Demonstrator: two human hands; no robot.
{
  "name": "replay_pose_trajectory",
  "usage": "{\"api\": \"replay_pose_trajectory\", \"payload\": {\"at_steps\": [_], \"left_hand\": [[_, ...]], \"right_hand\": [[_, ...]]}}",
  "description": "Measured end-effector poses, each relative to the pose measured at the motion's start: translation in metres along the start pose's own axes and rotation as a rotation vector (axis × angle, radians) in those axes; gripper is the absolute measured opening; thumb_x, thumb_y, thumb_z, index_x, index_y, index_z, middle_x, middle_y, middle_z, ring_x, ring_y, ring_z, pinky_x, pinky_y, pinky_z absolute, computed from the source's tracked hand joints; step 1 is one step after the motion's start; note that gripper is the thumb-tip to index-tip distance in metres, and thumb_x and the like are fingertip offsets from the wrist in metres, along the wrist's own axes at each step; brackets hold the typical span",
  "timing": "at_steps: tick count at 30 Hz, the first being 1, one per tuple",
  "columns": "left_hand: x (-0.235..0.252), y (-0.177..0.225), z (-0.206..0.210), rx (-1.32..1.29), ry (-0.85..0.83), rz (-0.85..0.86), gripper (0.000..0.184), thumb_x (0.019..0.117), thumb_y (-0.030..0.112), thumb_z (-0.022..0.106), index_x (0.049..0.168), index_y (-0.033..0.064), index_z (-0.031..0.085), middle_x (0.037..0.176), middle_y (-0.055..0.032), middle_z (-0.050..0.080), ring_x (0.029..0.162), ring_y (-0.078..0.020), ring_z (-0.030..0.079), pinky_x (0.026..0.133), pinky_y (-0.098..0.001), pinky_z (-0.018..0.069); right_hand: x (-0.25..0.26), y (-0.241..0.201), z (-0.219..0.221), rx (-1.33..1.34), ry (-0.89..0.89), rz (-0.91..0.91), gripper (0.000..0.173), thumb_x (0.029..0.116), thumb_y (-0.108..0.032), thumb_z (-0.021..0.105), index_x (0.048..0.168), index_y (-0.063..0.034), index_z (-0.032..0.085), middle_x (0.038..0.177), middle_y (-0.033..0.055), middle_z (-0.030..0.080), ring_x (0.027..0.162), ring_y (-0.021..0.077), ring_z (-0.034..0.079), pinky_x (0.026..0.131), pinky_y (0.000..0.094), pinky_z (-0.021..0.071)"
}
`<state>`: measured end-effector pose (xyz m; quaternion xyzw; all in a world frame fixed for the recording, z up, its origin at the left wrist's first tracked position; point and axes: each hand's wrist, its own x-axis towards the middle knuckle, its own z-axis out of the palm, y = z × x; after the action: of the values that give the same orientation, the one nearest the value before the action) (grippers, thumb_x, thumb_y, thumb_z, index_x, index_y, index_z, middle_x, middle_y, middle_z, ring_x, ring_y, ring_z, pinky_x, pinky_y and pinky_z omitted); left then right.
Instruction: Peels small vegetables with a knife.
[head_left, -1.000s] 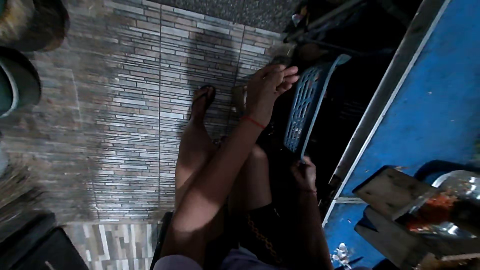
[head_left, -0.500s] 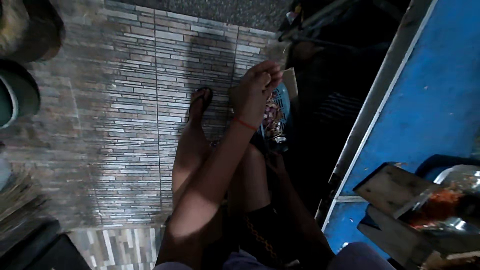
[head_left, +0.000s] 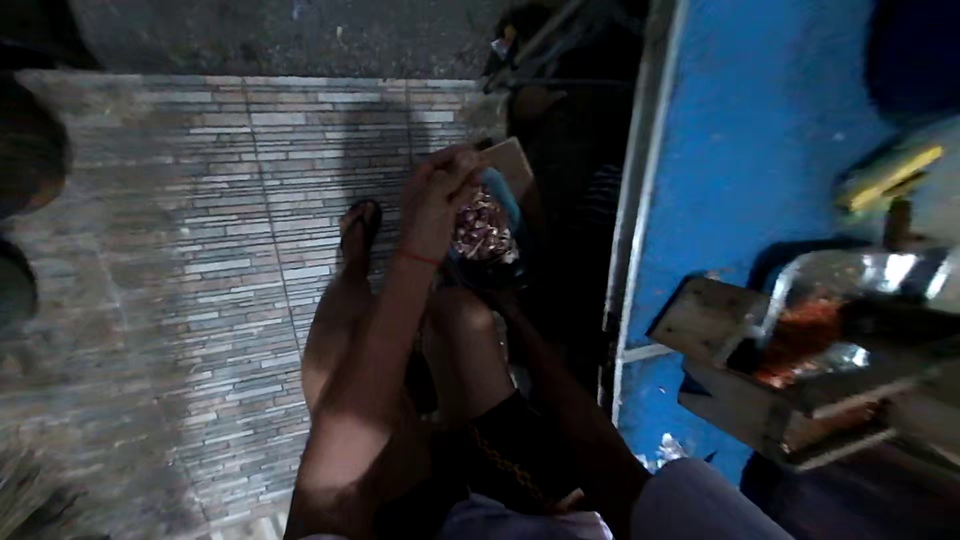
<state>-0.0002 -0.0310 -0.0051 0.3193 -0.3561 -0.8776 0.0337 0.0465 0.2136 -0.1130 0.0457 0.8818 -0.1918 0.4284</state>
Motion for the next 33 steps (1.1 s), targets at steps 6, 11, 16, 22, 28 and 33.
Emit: {"api": "replay_pose_trajectory", "payload": {"at_steps": [6,11,16,22,28,33], "left_hand": [[0.014,-0.002,-0.014,0.055,-0.068,0.035,0.03,0.1043,0.001,0.047,0.134,0.0034,0.051,0.117,-0.0017,0.067,0.104,-0.0083,0.068,0.093,-0.023,0.0561],[0.007,-0.016,-0.034,0.131,-0.096,0.093,0.016,0.1049,0.007,0.046,0.116,0.0112,0.056,0.097,0.0064,0.066,0.089,-0.0034,0.065,0.088,-0.0203,0.0537],[-0.048,-0.046,-0.036,0.005,0.099,-0.034,0.012,0.1024,0.005,0.045,0.1,0.0138,0.052,0.082,0.004,0.06,0.07,-0.0012,0.061,0.068,-0.0146,0.0546],[-0.149,-0.092,-0.023,0.111,-0.063,-0.114,0.022,0.1045,0.001,0.037,0.099,0.0113,0.055,0.082,0.003,0.066,0.069,-0.0018,0.063,0.063,-0.0151,0.0553],[-0.249,-0.113,0.021,0.21,-0.065,-0.13,0.027,0.1032,-0.006,0.041,0.128,-0.0022,0.051,0.106,-0.0043,0.065,0.088,-0.0059,0.064,0.081,-0.0201,0.0551],[-0.292,-0.107,0.025,0.143,-0.121,-0.019,0.03,0.1001,-0.009,0.042,0.128,-0.0061,0.052,0.108,-0.0075,0.066,0.096,-0.0107,0.065,0.092,-0.0274,0.0546]], "right_hand": [[-0.109,0.003,-0.056,0.187,0.168,-0.225,0.04,0.1057,-0.016,0.053,0.145,-0.0071,0.058,0.143,0.0164,0.06,0.127,0.0278,0.062,0.108,0.046,0.0502],[-0.245,0.062,-0.08,0.147,0.379,-0.503,0.033,0.106,-0.016,0.05,0.13,-0.0017,0.068,0.132,0.0158,0.067,0.119,0.0219,0.067,0.104,0.0358,0.0539],[-0.319,0.182,-0.078,0.184,0.561,-0.185,0.03,0.1018,-0.007,0.051,0.118,0.0016,0.073,0.116,0.0207,0.071,0.106,0.03,0.07,0.096,0.0435,0.0565],[-0.344,0.305,-0.081,0.178,0.775,0.307,0.04,0.1014,-0.012,0.059,0.138,0.0049,0.059,0.134,0.0345,0.058,0.126,0.0507,0.056,0.108,0.0593,0.0451],[-0.342,0.315,-0.073,0.356,0.833,0.312,0.055,0.0969,0.0,0.064,0.148,0.0072,0.044,0.129,0.037,0.06,0.119,0.0537,0.059,0.103,0.065,0.0458],[-0.36,0.298,-0.077,0.773,0.964,0.212,0.059,0.1022,-0.006,0.051,0.156,0.0052,0.031,0.124,0.0298,0.06,0.099,0.0322,0.061,0.089,0.0474,0.0518]]}}
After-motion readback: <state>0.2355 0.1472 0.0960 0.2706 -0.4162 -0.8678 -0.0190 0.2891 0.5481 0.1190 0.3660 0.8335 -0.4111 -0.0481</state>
